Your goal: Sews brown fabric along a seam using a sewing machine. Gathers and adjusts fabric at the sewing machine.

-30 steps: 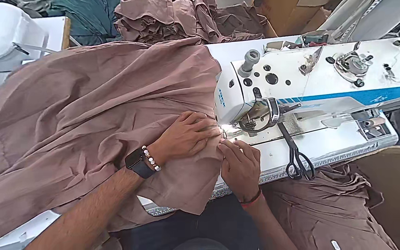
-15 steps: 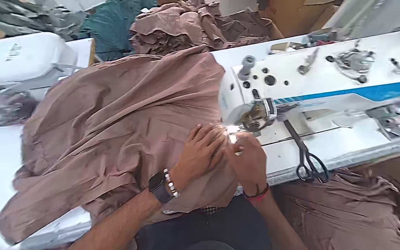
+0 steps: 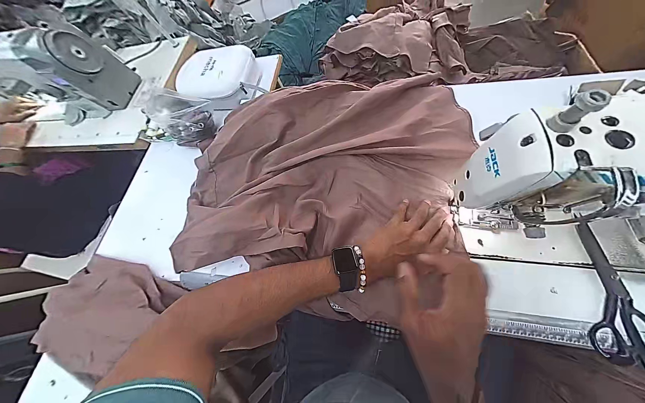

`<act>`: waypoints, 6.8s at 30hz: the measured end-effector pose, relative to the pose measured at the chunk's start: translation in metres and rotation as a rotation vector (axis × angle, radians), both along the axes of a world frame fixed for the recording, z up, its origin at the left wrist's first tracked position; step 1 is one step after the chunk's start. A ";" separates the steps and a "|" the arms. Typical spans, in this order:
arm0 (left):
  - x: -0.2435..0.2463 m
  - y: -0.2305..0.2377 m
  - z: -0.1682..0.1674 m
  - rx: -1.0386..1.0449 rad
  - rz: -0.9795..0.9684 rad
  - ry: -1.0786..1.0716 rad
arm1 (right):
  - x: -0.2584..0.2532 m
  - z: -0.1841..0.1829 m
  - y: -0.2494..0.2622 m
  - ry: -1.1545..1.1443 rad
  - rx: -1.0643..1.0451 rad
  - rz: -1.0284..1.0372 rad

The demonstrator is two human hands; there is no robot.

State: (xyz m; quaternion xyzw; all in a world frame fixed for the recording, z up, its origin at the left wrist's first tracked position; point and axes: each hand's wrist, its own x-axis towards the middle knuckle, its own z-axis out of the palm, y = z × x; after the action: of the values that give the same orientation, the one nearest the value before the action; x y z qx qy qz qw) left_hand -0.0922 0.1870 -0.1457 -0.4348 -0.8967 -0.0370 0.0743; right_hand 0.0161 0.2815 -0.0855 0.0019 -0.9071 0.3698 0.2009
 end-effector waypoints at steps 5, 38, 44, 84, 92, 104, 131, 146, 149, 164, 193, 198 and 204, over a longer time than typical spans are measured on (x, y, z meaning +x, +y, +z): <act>0.003 0.007 -0.010 0.084 0.048 0.056 | 0.006 -0.004 -0.049 -0.145 -0.007 0.161; 0.006 0.003 -0.011 0.151 0.028 0.021 | 0.011 -0.016 -0.051 -0.175 -0.189 0.214; 0.005 0.001 -0.001 0.119 0.010 -0.007 | 0.010 -0.026 -0.035 -0.148 -0.279 0.204; 0.012 -0.005 -0.006 -0.062 0.048 -0.066 | 0.020 -0.019 -0.068 -0.099 -0.024 0.008; 0.007 0.010 -0.016 0.158 0.074 0.164 | 0.025 -0.021 -0.070 -0.113 -0.105 -0.004; 0.005 0.011 -0.023 0.193 0.061 0.192 | 0.027 -0.020 -0.070 -0.121 -0.090 -0.039; 0.007 0.007 -0.017 0.136 0.052 0.159 | 0.026 -0.024 -0.074 -0.103 -0.096 -0.059; 0.008 0.007 -0.009 0.105 0.045 0.126 | 0.028 -0.024 -0.074 -0.113 -0.111 -0.070; 0.008 0.007 -0.010 0.098 0.051 0.131 | 0.027 -0.024 -0.074 -0.110 -0.104 -0.073; 0.007 0.007 -0.015 0.156 0.048 0.139 | 0.026 -0.025 -0.076 -0.099 -0.097 -0.073; 0.008 0.007 -0.017 0.182 0.063 0.136 | 0.028 -0.027 -0.078 -0.106 -0.121 -0.082; 0.008 0.007 -0.019 0.190 0.064 0.143 | 0.028 -0.028 -0.077 -0.113 -0.125 -0.084; 0.008 0.007 -0.019 0.170 0.071 0.137 | 0.028 -0.029 -0.077 -0.112 -0.139 -0.081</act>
State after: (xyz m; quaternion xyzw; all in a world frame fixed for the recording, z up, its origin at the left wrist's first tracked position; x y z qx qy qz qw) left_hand -0.0843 0.1944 -0.1645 -0.3963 -0.8980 -0.0804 0.1734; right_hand 0.0443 0.2045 -0.1142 -0.0695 -0.8884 0.4231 0.1642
